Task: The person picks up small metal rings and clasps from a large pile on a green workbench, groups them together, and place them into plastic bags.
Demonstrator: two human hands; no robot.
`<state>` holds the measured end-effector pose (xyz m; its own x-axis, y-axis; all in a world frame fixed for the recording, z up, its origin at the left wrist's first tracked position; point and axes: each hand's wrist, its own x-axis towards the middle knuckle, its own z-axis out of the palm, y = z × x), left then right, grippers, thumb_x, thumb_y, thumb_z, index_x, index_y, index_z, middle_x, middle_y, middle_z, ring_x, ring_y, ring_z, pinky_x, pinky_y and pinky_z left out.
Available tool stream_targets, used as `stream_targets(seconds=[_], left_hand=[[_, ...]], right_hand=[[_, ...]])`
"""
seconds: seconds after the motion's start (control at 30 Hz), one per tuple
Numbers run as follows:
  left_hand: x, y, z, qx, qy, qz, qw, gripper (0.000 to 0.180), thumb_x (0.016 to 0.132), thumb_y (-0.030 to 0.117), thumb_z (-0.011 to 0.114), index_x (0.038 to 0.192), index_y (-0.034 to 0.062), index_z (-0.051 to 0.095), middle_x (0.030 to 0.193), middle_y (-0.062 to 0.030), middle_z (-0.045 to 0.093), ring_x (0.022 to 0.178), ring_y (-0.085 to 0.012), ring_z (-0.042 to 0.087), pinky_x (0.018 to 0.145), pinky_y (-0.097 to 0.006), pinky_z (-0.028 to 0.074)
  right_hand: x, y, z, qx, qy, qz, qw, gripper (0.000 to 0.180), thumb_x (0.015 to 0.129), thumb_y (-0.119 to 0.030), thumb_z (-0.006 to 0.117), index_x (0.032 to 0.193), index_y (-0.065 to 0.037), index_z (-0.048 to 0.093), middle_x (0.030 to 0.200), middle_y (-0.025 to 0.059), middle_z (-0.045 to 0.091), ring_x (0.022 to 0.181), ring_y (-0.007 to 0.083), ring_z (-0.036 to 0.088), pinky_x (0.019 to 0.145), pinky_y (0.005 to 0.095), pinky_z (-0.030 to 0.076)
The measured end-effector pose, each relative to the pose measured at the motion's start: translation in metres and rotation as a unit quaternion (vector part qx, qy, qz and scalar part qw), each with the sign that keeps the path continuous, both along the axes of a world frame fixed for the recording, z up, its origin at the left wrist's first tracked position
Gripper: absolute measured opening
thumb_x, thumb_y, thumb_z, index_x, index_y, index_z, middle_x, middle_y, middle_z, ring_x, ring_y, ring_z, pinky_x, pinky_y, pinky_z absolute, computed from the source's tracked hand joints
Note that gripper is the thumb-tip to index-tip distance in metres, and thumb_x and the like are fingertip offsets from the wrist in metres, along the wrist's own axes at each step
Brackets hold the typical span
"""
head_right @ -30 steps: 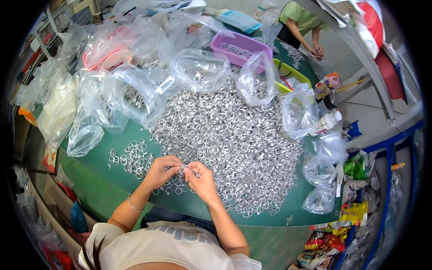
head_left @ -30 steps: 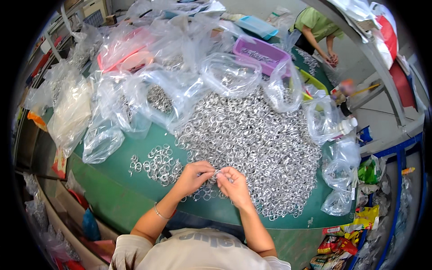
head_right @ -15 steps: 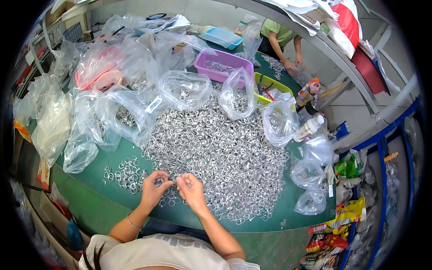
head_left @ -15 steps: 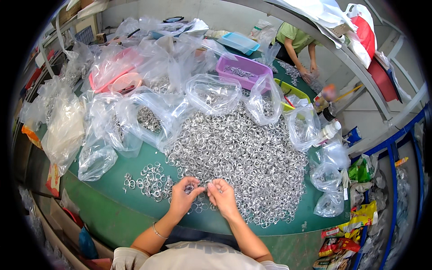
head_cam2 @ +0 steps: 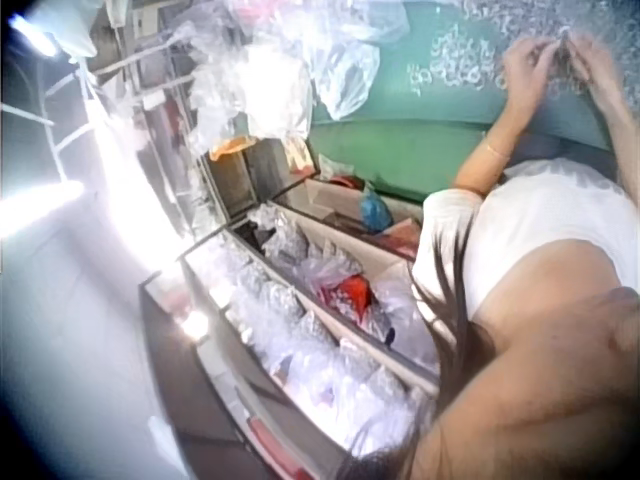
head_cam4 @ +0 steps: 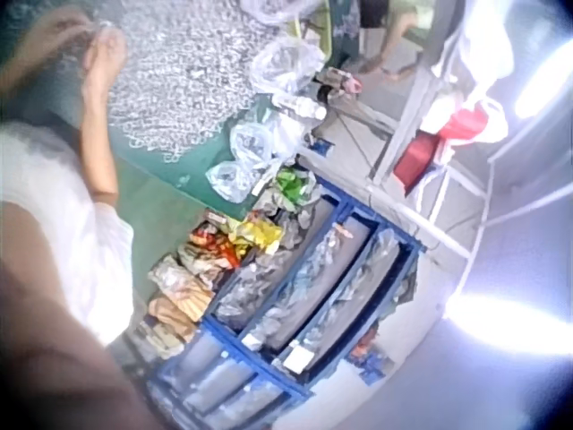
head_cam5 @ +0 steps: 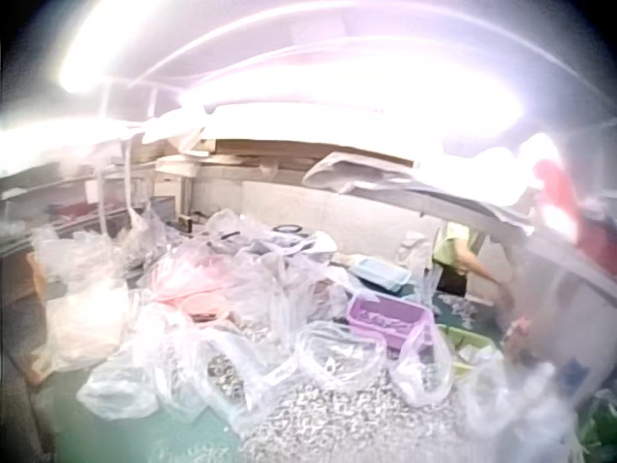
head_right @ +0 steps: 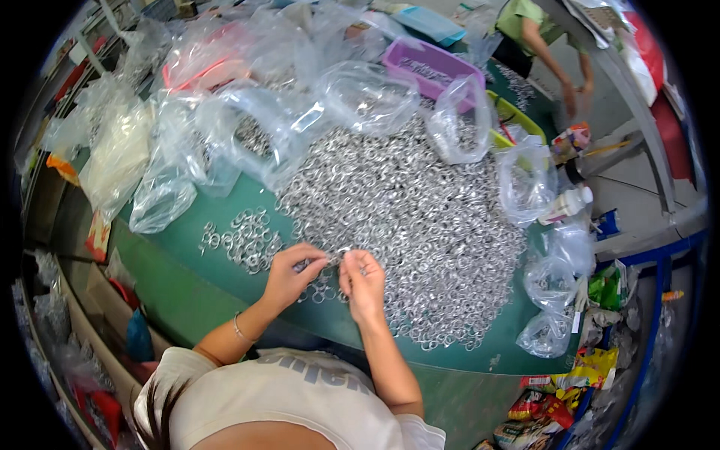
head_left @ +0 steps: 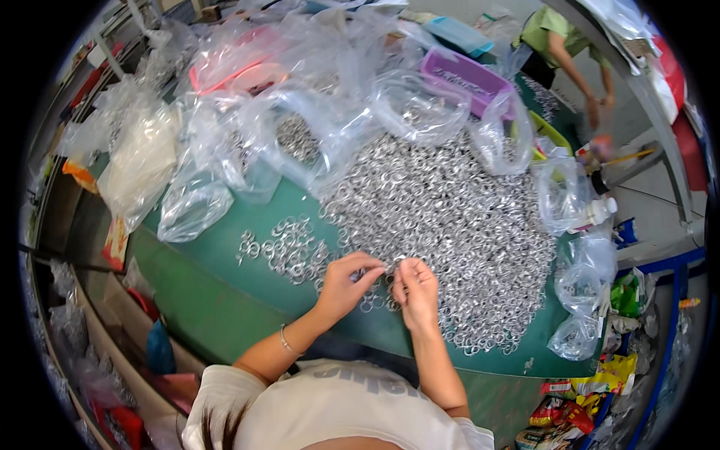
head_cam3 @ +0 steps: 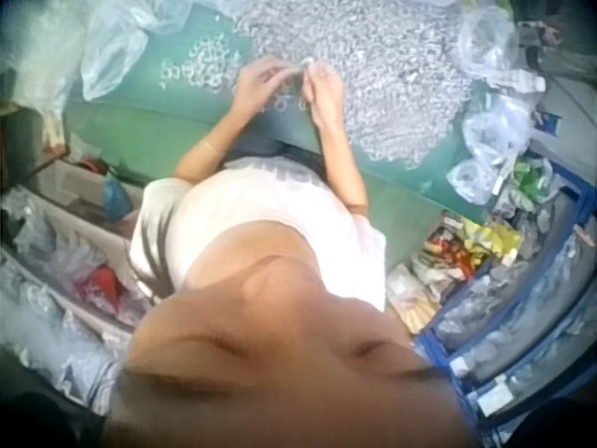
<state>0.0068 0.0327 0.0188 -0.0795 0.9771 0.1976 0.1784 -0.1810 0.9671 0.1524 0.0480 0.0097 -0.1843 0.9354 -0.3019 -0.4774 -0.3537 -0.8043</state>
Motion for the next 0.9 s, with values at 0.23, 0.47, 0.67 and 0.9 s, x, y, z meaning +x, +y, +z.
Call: stream_targets(seconds=[0.23,0.47,0.67,0.9], left_hand=[[-0.004,0.000,-0.003,-0.014,-0.034,-0.020,0.999,0.010,0.075,-0.001,0.064,0.084,-0.0047,0.063,0.080,-0.0100,0.062,0.073,-0.0160,0.058,0.067,-0.025,0.045],[-0.007,0.001,-0.005,-0.053,-0.081,-0.020,0.995,0.010,0.079,0.004,0.062,0.085,-0.0038,0.063,0.079,-0.0053,0.062,0.071,-0.0117,0.057,0.064,-0.024,0.045],[-0.012,0.002,-0.007,-0.267,-0.318,-0.056,0.908,0.014,0.085,0.010,0.058,0.092,-0.0004,0.062,0.077,-0.0009,0.059,0.061,-0.0031,0.048,0.047,-0.015,0.035],[-0.012,0.005,-0.011,-0.295,-0.421,-0.112,0.851,0.015,0.086,0.015,0.058,0.091,0.0012,0.060,0.072,0.0001,0.056,0.056,-0.0026,0.045,0.042,-0.015,0.030]], right_hand=[[0.002,-0.001,0.010,0.025,-0.028,0.043,0.998,0.016,0.090,-0.015,0.051,0.082,-0.002,0.053,0.066,0.0031,0.053,0.043,0.0047,0.038,0.040,0.0176,0.029],[0.008,0.003,0.017,0.058,-0.166,0.012,0.984,0.014,0.089,-0.015,0.054,0.085,-0.002,0.055,0.061,0.0005,0.052,0.045,0.0026,0.039,0.041,0.0165,0.029],[0.021,0.006,0.001,0.117,-0.358,-0.004,0.926,0.031,0.080,-0.013,0.065,0.106,0.001,0.057,0.057,-0.0022,0.049,0.051,0.0041,0.039,0.048,0.0216,0.034],[0.004,0.002,0.007,0.183,-0.309,0.122,0.925,0.028,0.077,-0.011,0.067,0.102,0.000,0.058,0.056,-0.0012,0.050,0.051,0.0041,0.043,0.048,0.0224,0.036]])
